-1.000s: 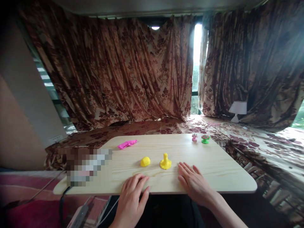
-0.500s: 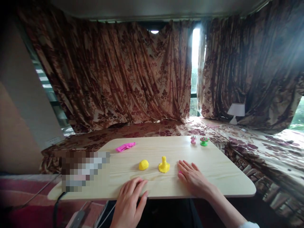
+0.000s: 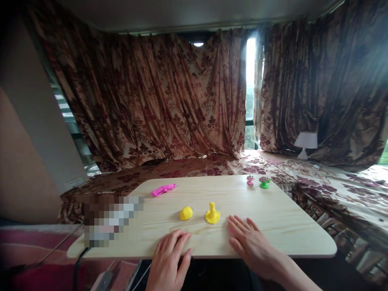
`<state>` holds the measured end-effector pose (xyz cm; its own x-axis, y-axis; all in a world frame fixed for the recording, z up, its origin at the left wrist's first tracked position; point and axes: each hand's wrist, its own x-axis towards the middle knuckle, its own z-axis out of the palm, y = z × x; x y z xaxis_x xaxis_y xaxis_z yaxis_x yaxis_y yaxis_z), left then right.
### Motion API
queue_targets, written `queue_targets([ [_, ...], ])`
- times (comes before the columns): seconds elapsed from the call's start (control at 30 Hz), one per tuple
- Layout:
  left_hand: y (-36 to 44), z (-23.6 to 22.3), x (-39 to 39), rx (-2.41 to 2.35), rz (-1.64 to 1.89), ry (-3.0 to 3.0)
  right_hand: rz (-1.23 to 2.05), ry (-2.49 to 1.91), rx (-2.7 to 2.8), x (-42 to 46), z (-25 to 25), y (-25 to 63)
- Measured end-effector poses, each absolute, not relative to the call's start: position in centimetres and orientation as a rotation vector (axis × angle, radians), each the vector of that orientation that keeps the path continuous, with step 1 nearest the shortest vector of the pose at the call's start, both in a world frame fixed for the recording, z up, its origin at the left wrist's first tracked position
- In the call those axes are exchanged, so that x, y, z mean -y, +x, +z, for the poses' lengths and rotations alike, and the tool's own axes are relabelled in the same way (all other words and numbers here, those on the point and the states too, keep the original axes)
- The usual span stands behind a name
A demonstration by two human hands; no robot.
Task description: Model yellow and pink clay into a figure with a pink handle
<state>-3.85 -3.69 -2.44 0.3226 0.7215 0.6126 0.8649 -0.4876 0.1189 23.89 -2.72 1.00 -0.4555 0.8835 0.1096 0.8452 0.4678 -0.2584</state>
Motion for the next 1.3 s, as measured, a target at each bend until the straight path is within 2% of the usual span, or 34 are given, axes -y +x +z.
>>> queue_targets([
  [0.13,-3.8,-2.9,3.6,1.472,-0.896,-2.356,0.303,-1.380,2.524,4.6,0.5,23.6],
  [0.33,-3.7,-3.0,3.6,1.457,-0.896,-2.370,0.290,-1.483,2.458,2.2,0.9,24.4],
  [0.5,-3.7,-3.2,3.6,1.472,-0.889,-2.369,0.375,-1.340,2.549,4.4,0.7,23.9],
  [0.7,-3.6,-3.0,3.7,1.482,-0.882,-2.382,0.321,-1.462,2.468,2.0,0.8,24.8],
  [0.9,-3.7,-3.1,3.7,1.480,-0.902,-2.377,0.381,-1.310,2.547,4.8,0.7,23.6],
  [1.13,-4.1,-3.1,3.3,1.445,-0.938,-2.407,0.257,-1.545,2.356,-1.0,0.2,27.2],
  [1.3,-4.2,-3.6,2.9,1.470,-1.004,-2.404,0.181,-1.503,2.242,-0.3,-0.8,28.0],
])
